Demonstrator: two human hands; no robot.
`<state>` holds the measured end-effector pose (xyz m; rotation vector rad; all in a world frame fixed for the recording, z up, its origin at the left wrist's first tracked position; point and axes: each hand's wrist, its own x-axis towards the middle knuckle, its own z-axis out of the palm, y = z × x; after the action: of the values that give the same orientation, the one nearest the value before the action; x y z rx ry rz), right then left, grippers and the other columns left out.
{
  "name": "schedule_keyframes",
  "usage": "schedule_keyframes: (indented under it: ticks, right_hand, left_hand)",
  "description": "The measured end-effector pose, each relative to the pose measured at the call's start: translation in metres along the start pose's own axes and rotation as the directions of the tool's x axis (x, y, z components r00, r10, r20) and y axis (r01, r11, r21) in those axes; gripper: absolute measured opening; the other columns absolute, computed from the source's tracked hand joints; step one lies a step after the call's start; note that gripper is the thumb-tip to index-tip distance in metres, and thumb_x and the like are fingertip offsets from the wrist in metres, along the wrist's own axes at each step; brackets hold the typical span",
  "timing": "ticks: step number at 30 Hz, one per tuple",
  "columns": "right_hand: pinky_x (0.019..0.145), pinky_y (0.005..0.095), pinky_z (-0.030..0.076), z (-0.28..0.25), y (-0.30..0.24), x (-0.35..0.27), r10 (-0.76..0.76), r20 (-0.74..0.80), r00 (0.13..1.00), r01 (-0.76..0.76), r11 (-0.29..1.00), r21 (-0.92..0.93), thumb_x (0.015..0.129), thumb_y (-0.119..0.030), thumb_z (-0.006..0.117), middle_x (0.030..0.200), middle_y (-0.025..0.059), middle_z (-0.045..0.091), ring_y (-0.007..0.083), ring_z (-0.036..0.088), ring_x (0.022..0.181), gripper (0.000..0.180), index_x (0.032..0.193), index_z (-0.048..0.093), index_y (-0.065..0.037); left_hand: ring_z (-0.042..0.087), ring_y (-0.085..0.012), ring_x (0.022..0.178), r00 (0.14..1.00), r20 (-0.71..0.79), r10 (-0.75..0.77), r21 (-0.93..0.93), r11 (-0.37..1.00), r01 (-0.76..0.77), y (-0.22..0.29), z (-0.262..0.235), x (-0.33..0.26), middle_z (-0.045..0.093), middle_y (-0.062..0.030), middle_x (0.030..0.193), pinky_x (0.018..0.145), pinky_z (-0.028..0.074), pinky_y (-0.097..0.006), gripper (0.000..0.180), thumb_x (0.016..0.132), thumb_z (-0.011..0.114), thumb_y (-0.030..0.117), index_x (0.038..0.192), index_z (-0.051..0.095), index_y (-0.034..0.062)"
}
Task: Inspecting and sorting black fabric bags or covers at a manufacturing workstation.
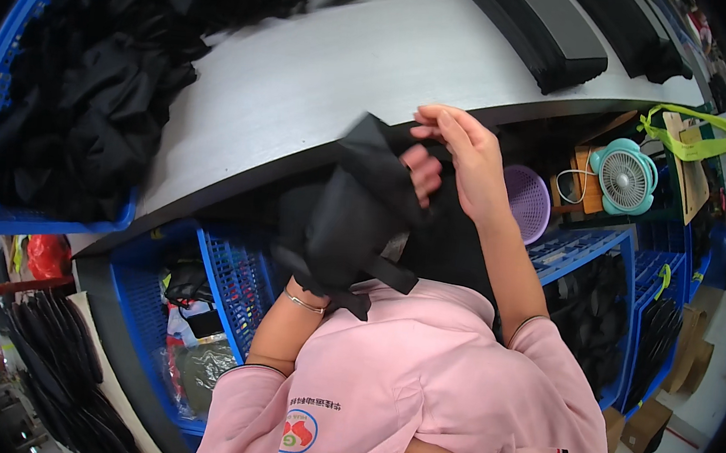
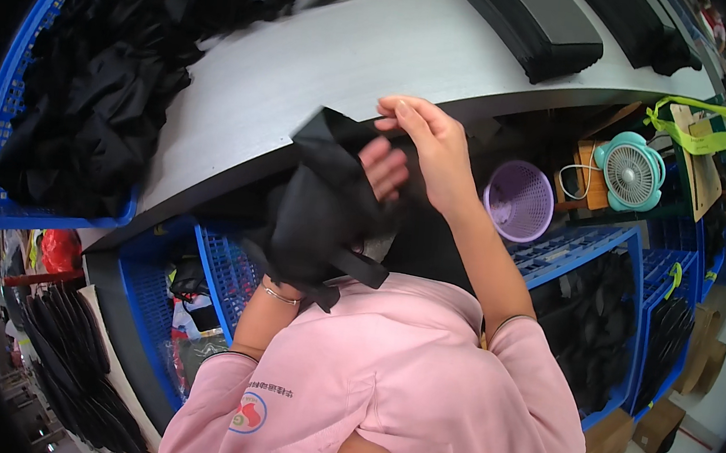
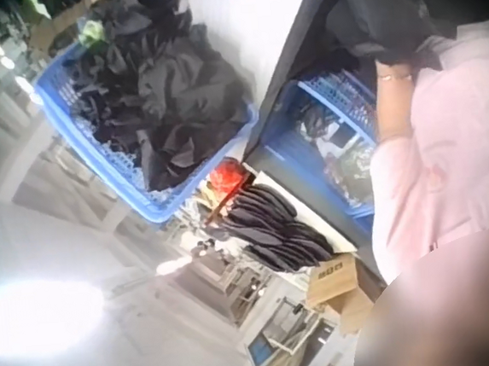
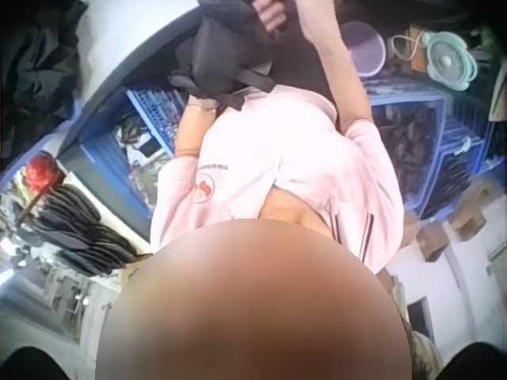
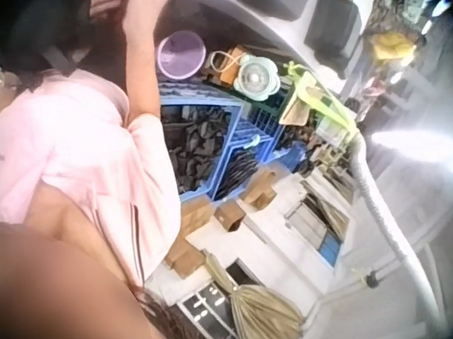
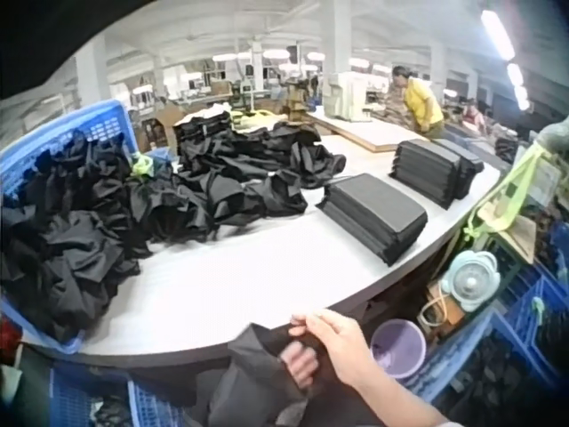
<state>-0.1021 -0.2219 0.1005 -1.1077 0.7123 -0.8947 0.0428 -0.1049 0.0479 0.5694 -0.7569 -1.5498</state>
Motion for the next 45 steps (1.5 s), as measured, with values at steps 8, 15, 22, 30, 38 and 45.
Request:
schedule_keyframes:
  ticks: [8,15,22,30,38,45]
  right_hand:
    - [0.099,0.0402,0.046,0.025,0.011,-0.046,-0.549,0.365,0.752,0.612,0.378,-0.694,0.072,-0.011,0.083,0.126,0.014,0.058,0.0318,0.057,0.113,0.062,0.128,0.058,-0.003]
    - [0.077,0.0375,0.052,0.032,0.036,-0.024,-0.781,0.356,0.513,0.695,0.134,-0.707,0.076,0.01,0.071,0.091,0.0104,0.069,0.0284,0.066,0.081,0.049,0.122,0.058,0.002]
    - [0.06,0.036,0.049,0.019,0.05,-0.023,-0.53,0.215,0.82,0.478,0.427,-0.768,0.079,0.008,0.064,0.085,0.009,0.065,0.0277,0.061,0.065,0.033,0.11,0.065,-0.005]
    - [0.083,0.0349,0.052,0.008,0.031,-0.024,-0.229,0.316,0.921,0.379,0.72,-0.582,0.076,0.0,0.073,0.098,0.0074,0.065,0.0235,0.065,0.09,0.025,0.1,0.072,-0.002]
    - [0.104,0.0362,0.037,-0.008,-0.031,0.006,-0.158,0.554,0.817,0.447,0.782,-0.435,0.08,-0.008,0.074,0.126,0.0089,0.057,0.0248,0.048,0.12,0.014,0.083,0.062,0.0]
    - [0.082,0.0266,0.05,0.01,-0.016,0.122,-0.362,0.304,0.881,0.461,0.799,-0.386,0.096,-0.005,0.06,0.11,0.007,0.057,0.0155,0.061,0.091,0.01,0.1,0.064,0.004]
  left_hand:
    - [0.023,-0.0273,0.15,0.992,-0.098,0.082,-0.137,0.986,-0.095,0.026,0.007,-0.005,0.019,-0.0116,0.164,0.123,0.019,-0.04,0.061,0.106,0.033,0.039,0.158,0.019,0.0107]
    - [0.025,-0.0254,0.15,0.988,-0.056,0.146,0.426,0.898,-0.109,0.031,0.007,-0.01,0.023,-0.0096,0.163,0.123,0.019,-0.039,0.058,0.105,0.038,0.029,0.157,0.021,0.0083]
    - [0.029,-0.0229,0.148,0.968,0.026,0.248,0.879,0.455,-0.141,0.017,-0.012,-0.008,0.029,-0.0091,0.162,0.123,0.02,-0.037,0.056,0.104,0.043,0.02,0.156,0.026,0.0059]
    - [0.042,-0.023,0.14,0.922,0.047,0.384,0.834,0.493,-0.248,-0.001,-0.022,0.003,0.041,-0.012,0.154,0.12,0.027,-0.037,0.056,0.098,0.053,0.015,0.151,0.038,0.005]
    - [0.054,-0.0199,0.125,0.914,0.103,0.392,0.992,-0.109,-0.065,0.028,-0.108,-0.035,0.055,-0.0109,0.139,0.106,0.044,-0.032,0.046,0.1,0.054,0.014,0.145,0.046,0.005]
    - [0.052,-0.0227,0.124,0.892,-0.429,0.142,0.374,0.927,0.032,0.004,-0.073,0.012,0.056,-0.0126,0.136,0.107,0.04,-0.036,0.043,0.098,0.058,0.02,0.135,0.055,-0.0021]
